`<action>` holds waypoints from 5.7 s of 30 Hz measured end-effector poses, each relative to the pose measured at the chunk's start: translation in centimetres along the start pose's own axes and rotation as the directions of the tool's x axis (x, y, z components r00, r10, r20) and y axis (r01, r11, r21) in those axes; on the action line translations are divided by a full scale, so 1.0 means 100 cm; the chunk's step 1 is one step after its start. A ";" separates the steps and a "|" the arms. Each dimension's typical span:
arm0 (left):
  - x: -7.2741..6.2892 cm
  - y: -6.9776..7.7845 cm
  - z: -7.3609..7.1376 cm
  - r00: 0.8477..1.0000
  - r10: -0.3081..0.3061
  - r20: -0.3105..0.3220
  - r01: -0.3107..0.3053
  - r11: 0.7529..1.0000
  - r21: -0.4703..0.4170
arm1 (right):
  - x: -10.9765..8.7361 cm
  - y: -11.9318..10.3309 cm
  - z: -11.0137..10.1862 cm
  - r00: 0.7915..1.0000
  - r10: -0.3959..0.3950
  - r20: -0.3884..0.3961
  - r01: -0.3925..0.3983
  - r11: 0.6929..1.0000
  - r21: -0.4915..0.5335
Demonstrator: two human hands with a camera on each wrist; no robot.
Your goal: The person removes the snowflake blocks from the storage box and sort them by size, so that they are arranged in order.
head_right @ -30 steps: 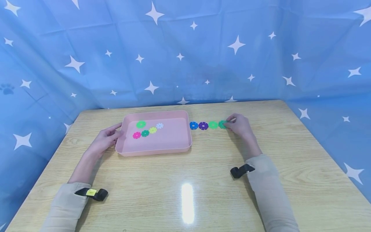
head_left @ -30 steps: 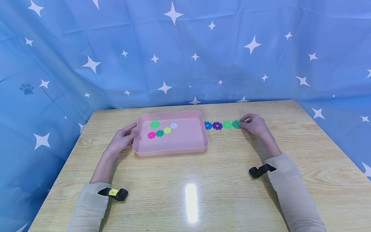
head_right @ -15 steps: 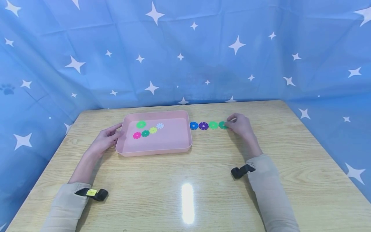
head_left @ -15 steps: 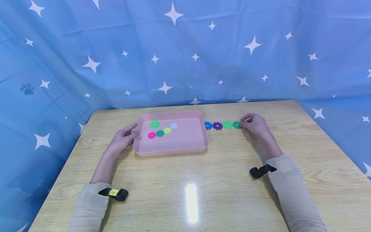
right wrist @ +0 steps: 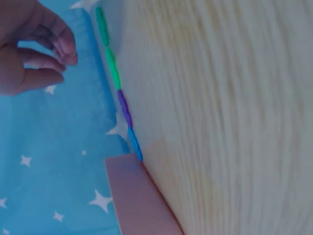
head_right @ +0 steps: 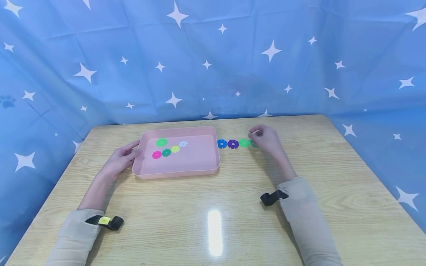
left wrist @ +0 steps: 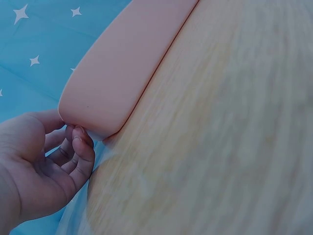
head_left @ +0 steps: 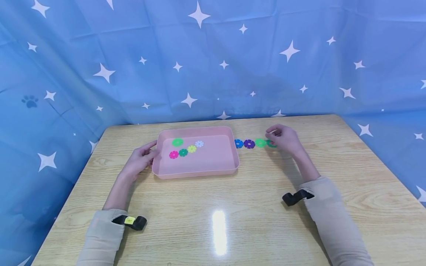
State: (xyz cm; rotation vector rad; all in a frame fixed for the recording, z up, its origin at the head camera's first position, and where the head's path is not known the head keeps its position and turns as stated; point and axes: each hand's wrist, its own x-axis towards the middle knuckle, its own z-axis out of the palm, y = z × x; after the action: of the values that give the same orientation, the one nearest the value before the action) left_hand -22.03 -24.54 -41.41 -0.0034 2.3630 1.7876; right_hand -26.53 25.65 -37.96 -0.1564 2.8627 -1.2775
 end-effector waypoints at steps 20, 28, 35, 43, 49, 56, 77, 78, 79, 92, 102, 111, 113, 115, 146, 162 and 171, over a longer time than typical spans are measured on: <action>0.001 -0.001 -0.001 1.000 0.004 0.002 -0.004 1.000 -0.029 | 0.004 -0.053 0.044 0.979 -0.199 0.035 0.197 0.979 0.055; 0.001 0.000 -0.001 1.000 0.011 0.002 -0.010 1.000 -0.017 | 0.008 -0.069 0.065 0.964 -0.256 0.076 0.247 0.962 0.115; 0.001 -0.001 -0.001 1.000 0.013 -0.001 -0.013 1.000 -0.011 | 0.011 -0.076 0.084 0.956 -0.278 0.092 0.263 0.954 0.146; 0.001 -0.001 -0.001 1.000 0.016 -0.001 -0.016 1.000 -0.015 | 0.011 -0.088 0.099 0.946 -0.312 0.091 0.295 0.942 0.162; 0.001 -0.002 -0.001 1.000 0.021 -0.001 -0.021 1.000 -0.013 | 0.015 -0.098 0.112 0.936 -0.335 0.113 0.310 0.932 0.189; 0.001 -0.001 0.000 1.000 0.019 -0.003 -0.019 1.000 -0.015 | 0.022 -0.110 0.129 0.925 -0.353 0.141 0.321 0.924 0.206; 0.000 -0.001 -0.001 1.000 0.025 0.000 -0.025 0.999 -0.020 | 0.038 -0.153 0.182 0.919 -0.283 0.273 0.235 0.952 0.195; 0.000 -0.001 -0.001 1.000 0.024 0.000 -0.024 1.000 -0.018 | 0.041 -0.155 0.185 0.918 -0.286 0.274 0.241 0.952 0.188; 0.000 0.000 -0.001 1.000 0.026 0.000 -0.026 1.000 -0.017 | 0.043 -0.157 0.188 0.917 -0.290 0.275 0.246 0.952 0.182; 0.000 0.001 0.001 1.000 0.028 0.004 -0.028 0.999 -0.027 | 0.056 -0.162 0.213 0.891 -0.316 0.325 0.288 0.949 0.131; 0.001 0.001 0.001 1.000 0.021 -0.001 -0.021 1.000 -0.021 | 0.058 -0.161 0.218 0.902 -0.279 0.329 0.243 0.959 0.147; 0.000 -0.001 0.000 1.000 0.020 0.000 -0.020 1.000 -0.017 | 0.056 -0.160 0.222 0.904 -0.241 0.353 0.214 0.970 0.114; 0.000 -0.002 0.000 1.000 0.018 -0.001 -0.018 1.000 -0.015 | 0.056 -0.160 0.223 0.909 -0.223 0.353 0.202 0.975 0.096; 0.001 -0.002 0.000 1.000 0.016 -0.004 -0.016 1.000 -0.015 | 0.056 -0.160 0.224 0.913 -0.212 0.348 0.194 0.977 0.085; 0.000 0.001 0.001 1.000 -0.003 -0.012 0.003 1.000 -0.005 | 0.057 -0.162 0.220 0.941 -0.239 0.240 0.222 0.970 0.096; 0.000 0.000 0.001 1.000 0.022 -0.008 -0.022 0.999 -0.033 | 0.047 -0.155 0.193 0.936 -0.302 0.182 0.220 0.903 0.368; 0.002 -0.002 0.001 1.000 0.005 -0.021 -0.005 1.000 -0.026 | 0.041 -0.147 0.171 0.940 -0.315 0.133 0.232 0.874 0.427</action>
State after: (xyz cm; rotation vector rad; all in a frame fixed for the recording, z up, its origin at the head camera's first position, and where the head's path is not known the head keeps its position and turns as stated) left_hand -22.23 -24.48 -41.71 -0.0198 2.3554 1.8296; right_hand -28.54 2.77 -38.33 -0.6658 2.4031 -1.7594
